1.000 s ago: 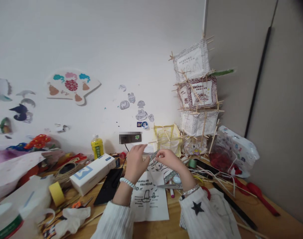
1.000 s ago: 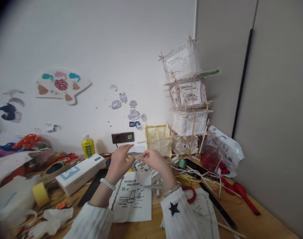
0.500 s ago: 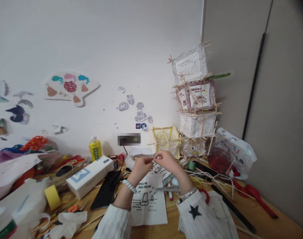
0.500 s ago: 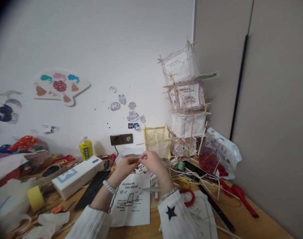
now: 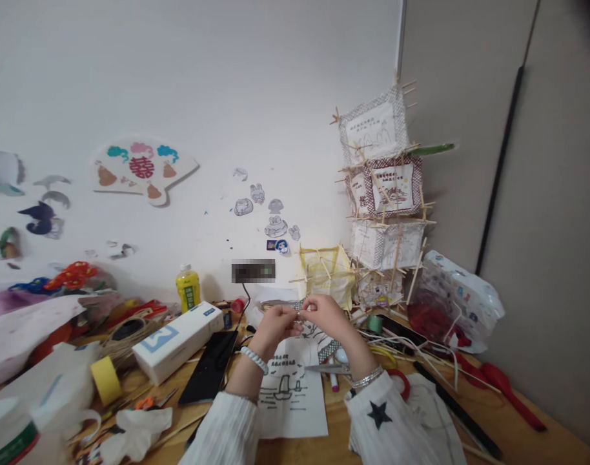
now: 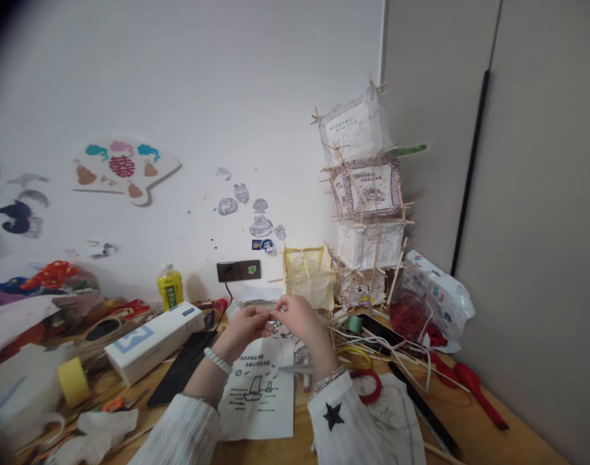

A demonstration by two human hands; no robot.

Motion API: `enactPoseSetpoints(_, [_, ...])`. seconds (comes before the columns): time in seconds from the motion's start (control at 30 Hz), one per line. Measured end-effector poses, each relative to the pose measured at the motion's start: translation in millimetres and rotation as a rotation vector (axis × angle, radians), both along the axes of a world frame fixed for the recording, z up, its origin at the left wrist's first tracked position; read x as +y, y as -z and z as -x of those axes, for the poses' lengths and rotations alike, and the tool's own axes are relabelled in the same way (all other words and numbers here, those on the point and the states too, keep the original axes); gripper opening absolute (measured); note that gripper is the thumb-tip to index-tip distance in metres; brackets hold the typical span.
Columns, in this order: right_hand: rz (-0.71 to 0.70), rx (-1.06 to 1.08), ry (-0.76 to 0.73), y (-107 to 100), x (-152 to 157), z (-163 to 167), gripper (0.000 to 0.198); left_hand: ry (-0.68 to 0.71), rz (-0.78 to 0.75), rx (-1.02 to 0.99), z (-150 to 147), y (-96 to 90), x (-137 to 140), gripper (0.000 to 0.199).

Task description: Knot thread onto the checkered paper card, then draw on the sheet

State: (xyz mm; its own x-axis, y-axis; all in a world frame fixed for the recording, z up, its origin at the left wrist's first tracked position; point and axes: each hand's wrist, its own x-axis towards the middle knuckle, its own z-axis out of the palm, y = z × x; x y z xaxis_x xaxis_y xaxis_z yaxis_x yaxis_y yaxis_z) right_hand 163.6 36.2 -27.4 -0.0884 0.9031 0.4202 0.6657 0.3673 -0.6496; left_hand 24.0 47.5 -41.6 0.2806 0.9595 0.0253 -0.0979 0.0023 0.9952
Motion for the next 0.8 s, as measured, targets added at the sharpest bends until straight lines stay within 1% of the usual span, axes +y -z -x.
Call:
enactPoseSetpoints(0.13, [-0.026, -0.023, -0.002, 0, 1, 0, 0.008, 0.032, 0.046, -0.104, 5, 0.2, 2, 0.009])
enactPoseSetpoints(0.27, [-0.017, -0.025, 0.008, 1, 2, -2, 0.008, 0.045, 0.078, -0.158, 9, -0.6, 4, 0.009])
enactPoseSetpoints(0.47, [-0.020, -0.031, -0.019, -2, -2, -1, 0.008, 0.090, 0.131, -0.231, 14, -2.4, 3, 0.011])
enactPoseSetpoints(0.67, [-0.022, -0.061, -0.006, -5, -5, 0, 0.008, 0.159, 0.124, -0.236, 19, 0.0, 5, 0.006])
enactPoseSetpoints(0.8, [-0.040, -0.076, -0.014, -5, -5, 0, 0.007, 0.169, 0.112, -0.181, 21, 1.7, 7, 0.007])
